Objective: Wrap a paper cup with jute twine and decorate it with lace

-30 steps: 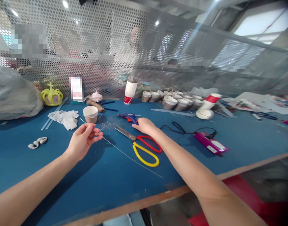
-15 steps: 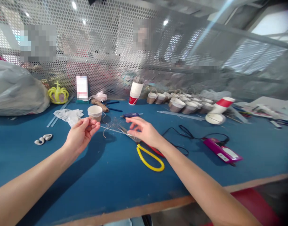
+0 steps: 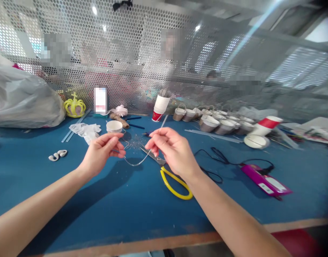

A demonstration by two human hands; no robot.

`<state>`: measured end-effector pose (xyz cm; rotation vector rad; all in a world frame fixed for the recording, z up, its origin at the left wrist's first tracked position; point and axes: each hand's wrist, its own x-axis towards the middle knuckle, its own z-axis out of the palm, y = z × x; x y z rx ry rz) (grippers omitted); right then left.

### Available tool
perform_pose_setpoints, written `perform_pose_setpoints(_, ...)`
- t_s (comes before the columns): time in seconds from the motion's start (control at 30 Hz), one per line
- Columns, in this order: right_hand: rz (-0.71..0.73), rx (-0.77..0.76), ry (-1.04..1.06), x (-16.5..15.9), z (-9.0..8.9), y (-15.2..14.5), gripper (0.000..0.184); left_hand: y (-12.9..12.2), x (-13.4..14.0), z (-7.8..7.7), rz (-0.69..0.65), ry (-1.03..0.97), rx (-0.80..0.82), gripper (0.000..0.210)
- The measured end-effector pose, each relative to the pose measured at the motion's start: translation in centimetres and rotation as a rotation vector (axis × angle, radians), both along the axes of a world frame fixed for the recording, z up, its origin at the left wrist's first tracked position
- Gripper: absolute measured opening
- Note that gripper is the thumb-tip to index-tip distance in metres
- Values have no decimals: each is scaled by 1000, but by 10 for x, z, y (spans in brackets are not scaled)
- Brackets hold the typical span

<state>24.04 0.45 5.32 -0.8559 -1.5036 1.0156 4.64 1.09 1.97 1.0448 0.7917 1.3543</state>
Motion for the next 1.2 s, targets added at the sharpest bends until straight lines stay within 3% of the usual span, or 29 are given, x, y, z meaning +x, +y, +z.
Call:
perform_pose_setpoints(0.1, 149, -116, -213, -5, -2, 2, 10, -12, 6, 0, -121, 200, 68, 14)
perform_pose_setpoints(0.2, 216, -196, -286, -11, -6, -2, 10, -21, 10, -3, -192, 299, 81, 10)
perform_pose_setpoints(0.3, 206, -210, -292, -15, -9, -6, 19, -23, 12, -6, -229, 329, 67, 11)
perform_pose_setpoints(0.67, 155, -164, -278, -21, -21, -6, 20, -22, 16, -9, -250, 370, -34, 25)
perform_pose_setpoints(0.8, 176, -144, -266, -20, -20, -7, 18, -18, 11, -4, -246, 441, 25, 30)
perform_pose_setpoints(1.0, 304, -178, -247, -18, -18, -11, 15, -9, 4, 4, -214, 231, 74, 27)
perform_pose_setpoints(1.2, 249, -148, -365, -21, -17, -16, 18, -12, 10, -2, -160, 142, 8, 21)
